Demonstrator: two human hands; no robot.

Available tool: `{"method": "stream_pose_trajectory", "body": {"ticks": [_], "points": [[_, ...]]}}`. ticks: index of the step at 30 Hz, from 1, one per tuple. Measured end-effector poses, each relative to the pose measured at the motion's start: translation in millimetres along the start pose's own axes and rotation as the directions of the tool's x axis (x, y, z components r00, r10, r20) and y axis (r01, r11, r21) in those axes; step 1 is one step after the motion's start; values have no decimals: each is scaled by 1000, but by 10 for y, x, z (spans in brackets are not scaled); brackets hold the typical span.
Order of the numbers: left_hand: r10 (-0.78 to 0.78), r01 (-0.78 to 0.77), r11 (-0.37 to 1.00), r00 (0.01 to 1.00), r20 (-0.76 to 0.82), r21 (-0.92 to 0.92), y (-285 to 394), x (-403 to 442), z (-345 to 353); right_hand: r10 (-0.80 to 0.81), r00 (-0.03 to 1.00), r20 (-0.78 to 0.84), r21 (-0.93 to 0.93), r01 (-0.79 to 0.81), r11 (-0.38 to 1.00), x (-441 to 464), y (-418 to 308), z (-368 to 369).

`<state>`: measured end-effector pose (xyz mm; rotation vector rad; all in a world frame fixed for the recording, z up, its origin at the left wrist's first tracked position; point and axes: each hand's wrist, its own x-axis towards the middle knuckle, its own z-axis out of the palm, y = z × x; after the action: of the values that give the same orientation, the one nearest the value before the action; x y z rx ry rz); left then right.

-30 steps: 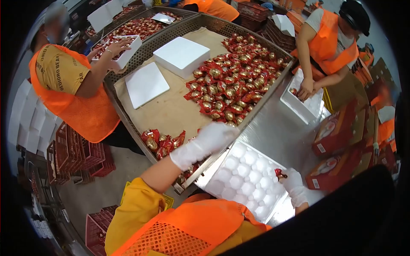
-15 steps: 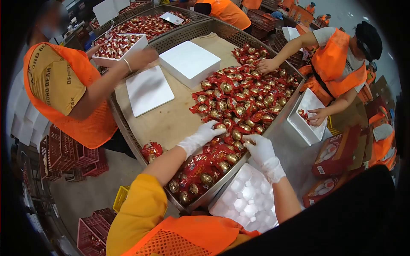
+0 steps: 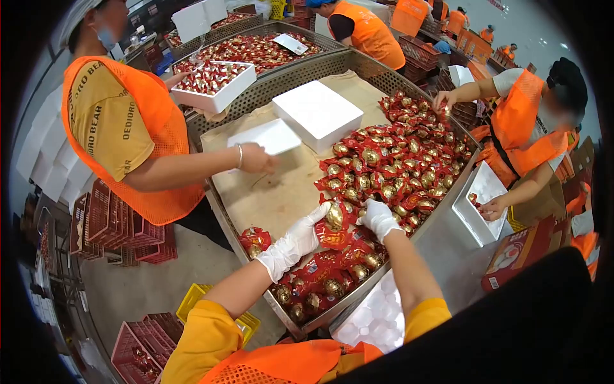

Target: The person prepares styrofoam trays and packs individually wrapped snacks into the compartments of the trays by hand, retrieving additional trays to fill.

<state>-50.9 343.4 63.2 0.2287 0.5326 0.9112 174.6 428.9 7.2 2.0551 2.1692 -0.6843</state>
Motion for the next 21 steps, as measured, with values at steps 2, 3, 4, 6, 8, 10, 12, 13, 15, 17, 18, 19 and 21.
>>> {"method": "stream_pose_trajectory", "body": {"ticks": [2,3,4,6,8,10,12,13,15,17,18,19,21], "points": [[-28,28,1000,1000,-9,-9,10,-21,-59,5,993,122,368,-50,928,-253,2,-277],[4,-5,1000,1000,-2,-23,18,-51,-42,-48,997,57,461,17,887,-432,31,-377],[32,-32,999,999,6,-33,20,-82,-37,-91,996,-16,548,85,832,-630,70,-456],[75,-75,997,997,-2,-3,5,-115,-40,-67,998,16,801,27,598,-1012,156,-616],[77,-77,997,997,-4,13,-38,-161,-10,-92,996,-9,973,30,228,-1292,318,-631],[47,-48,999,995,86,7,-138,-174,4,-135,964,-227,933,255,253,-1737,293,-775],[58,-58,998,986,158,-8,-283,-213,115,-134,925,-355,822,377,427,-2024,463,-691],[29,-29,1000,972,232,-2,-355,-256,192,-139,881,-453,742,458,490,-2132,578,-576],[-5,-18,997,956,294,75,-534,-332,451,-127,828,-546,648,514,562,-2403,745,-461],[-129,35,980,864,488,197,-746,-389,770,-22,864,-504,677,411,611,-2854,869,-464],[-149,55,974,889,434,220,-865,-372,829,-2,862,-507,680,402,613,-2936,963,-441],[-166,49,966,872,461,254,-970,-353,889,35,898,-440,801,374,467,-2999,1088,-402],[-179,15,940,872,456,342,-1210,-317,1057,158,981,-114,965,72,251,-3303,1184,-511]]}}
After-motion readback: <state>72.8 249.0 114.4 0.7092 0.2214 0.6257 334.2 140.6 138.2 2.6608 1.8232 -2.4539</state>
